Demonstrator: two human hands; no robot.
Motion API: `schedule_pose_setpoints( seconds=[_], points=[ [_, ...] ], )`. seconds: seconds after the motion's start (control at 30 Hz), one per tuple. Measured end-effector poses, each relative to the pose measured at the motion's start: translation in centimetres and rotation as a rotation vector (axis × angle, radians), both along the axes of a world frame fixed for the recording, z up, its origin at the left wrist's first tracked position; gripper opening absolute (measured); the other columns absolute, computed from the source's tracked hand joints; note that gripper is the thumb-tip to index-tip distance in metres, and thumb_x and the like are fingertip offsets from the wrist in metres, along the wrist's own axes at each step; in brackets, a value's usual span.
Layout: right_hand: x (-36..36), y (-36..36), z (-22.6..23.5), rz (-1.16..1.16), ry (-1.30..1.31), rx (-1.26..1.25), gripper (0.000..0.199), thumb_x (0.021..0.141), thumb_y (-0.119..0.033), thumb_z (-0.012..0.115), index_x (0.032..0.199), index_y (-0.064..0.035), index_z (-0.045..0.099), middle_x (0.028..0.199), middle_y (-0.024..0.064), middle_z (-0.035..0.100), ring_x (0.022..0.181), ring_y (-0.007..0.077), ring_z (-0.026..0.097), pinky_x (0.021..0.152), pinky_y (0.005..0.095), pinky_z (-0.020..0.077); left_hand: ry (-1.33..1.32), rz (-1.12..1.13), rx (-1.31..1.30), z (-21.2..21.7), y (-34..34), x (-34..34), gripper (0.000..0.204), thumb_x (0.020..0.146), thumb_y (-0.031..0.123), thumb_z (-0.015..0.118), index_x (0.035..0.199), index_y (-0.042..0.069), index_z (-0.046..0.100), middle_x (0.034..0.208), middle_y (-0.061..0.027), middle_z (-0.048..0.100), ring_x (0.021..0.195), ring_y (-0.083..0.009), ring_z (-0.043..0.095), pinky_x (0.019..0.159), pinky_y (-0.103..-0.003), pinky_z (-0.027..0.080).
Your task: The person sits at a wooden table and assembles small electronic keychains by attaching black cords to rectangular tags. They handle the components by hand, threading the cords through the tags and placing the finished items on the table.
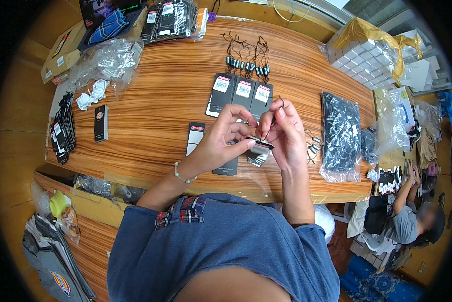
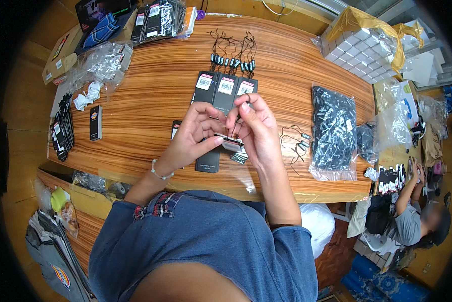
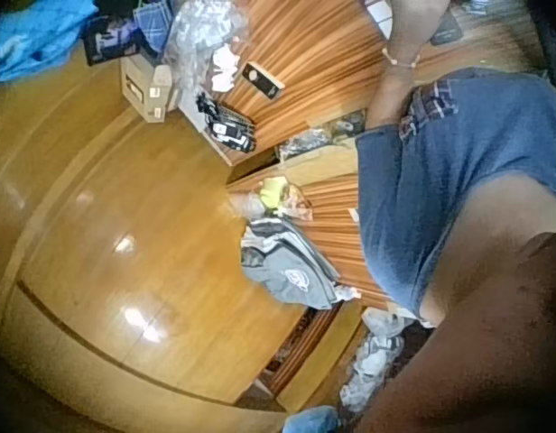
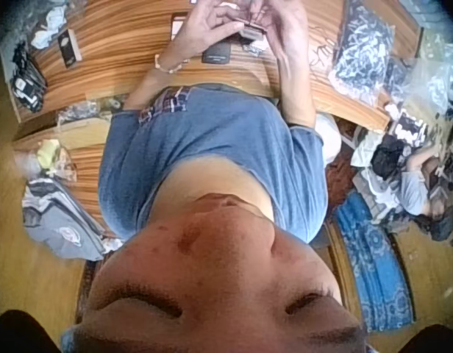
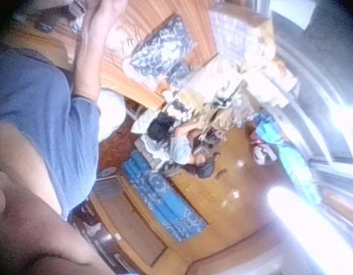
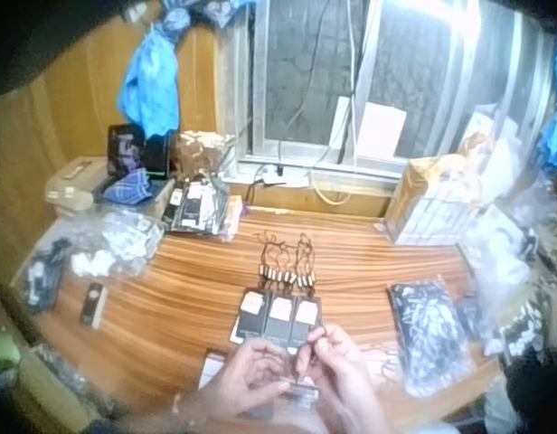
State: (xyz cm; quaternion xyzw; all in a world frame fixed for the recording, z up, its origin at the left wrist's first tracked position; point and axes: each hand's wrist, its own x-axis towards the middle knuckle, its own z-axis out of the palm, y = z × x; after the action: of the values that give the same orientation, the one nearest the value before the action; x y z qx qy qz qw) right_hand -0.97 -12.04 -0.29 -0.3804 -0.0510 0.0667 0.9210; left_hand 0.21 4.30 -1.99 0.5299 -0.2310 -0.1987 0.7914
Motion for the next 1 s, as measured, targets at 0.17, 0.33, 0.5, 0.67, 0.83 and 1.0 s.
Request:
schedule_pose_setpoints(
  seconds=[0.17,0.33,0.5,0.67,0.83,1.0],
  points=[
    [0.2,-0.5,-0.3,-0.24,0.023,-0.006,0.018,0.093,-0.022,0.044,0.09,-0.0051,0.048,0.076,0.0069,0.052,0.07,0.0142,0.05,0.067,0.027,0.0414,0.082,-0.112,0.133,-1.1,0.1,0.5,0.025,0.084,-0.003,0.053,0.108,-0.002,0.048,0.105,-0.007,0.054,0.096,-0.0112,0.054,0.083,-0.024,0.045],
    [0.2,-1.0,-1.0,-0.262,-0.041,0.068,0.022,0.095,-0.026,0.04,0.087,-0.0066,0.046,0.066,0.004,0.047,0.062,0.0133,0.043,0.064,0.0277,0.0371,0.131,-0.188,0.06,-2.9,-1.0,0.0,0.023,0.086,-0.001,0.05,0.108,-0.002,0.051,0.104,-0.0039,0.055,0.095,-0.0089,0.054,0.083,-0.022,0.044],
    [0.2,0.5,0.2,-0.546,-0.087,-0.051,0.021,0.096,-0.024,0.038,0.087,-0.0064,0.045,0.061,0.0021,0.042,0.056,0.0111,0.038,0.056,0.026,0.0354,0.118,-0.203,0.12,-2.3,-3.0,-1.9,0.033,0.091,0.009,0.046,0.12,0.002,0.032,0.105,-0.0061,0.049,0.098,-0.0106,0.051,0.082,-0.024,0.042],
    [0.6,1.0,0.3,-0.657,-0.162,-0.118,0.021,0.096,-0.024,0.039,0.087,-0.006,0.045,0.061,0.001,0.04,0.056,0.0095,0.036,0.054,0.0235,0.0342,0.163,-0.126,0.046,-2.7,-3.7,-2.0,0.03,0.09,0.004,0.045,0.119,0.001,0.036,0.109,-0.0071,0.048,0.101,-0.0118,0.05,0.087,-0.026,0.041],
    [2.9,0.8,0.9,-0.62,-0.205,-0.146,0.019,0.095,-0.02,0.04,0.087,-0.0041,0.048,0.066,0.0028,0.047,0.062,0.011,0.044,0.061,0.024,0.0381,0.071,0.075,-0.07,-1.8,-2.2,2.1,0.031,0.085,0.001,0.051,0.115,0.001,0.043,0.108,-0.005,0.052,0.1,-0.0109,0.051,0.087,-0.025,0.042],
    [9.9,0.4,2.1,-0.412,-0.144,-0.346,0.019,0.093,-0.017,0.041,0.088,-0.0042,0.054,0.075,0.0031,0.056,0.077,0.0102,0.055,0.069,0.0237,0.0411,-0.051,0.193,0.335,-0.4,1.6,10.7,0.033,0.081,-0.003,0.056,0.113,-0.002,0.049,0.098,-0.0087,0.058,0.089,-0.0114,0.058,0.079,-0.022,0.047]
  ],
)
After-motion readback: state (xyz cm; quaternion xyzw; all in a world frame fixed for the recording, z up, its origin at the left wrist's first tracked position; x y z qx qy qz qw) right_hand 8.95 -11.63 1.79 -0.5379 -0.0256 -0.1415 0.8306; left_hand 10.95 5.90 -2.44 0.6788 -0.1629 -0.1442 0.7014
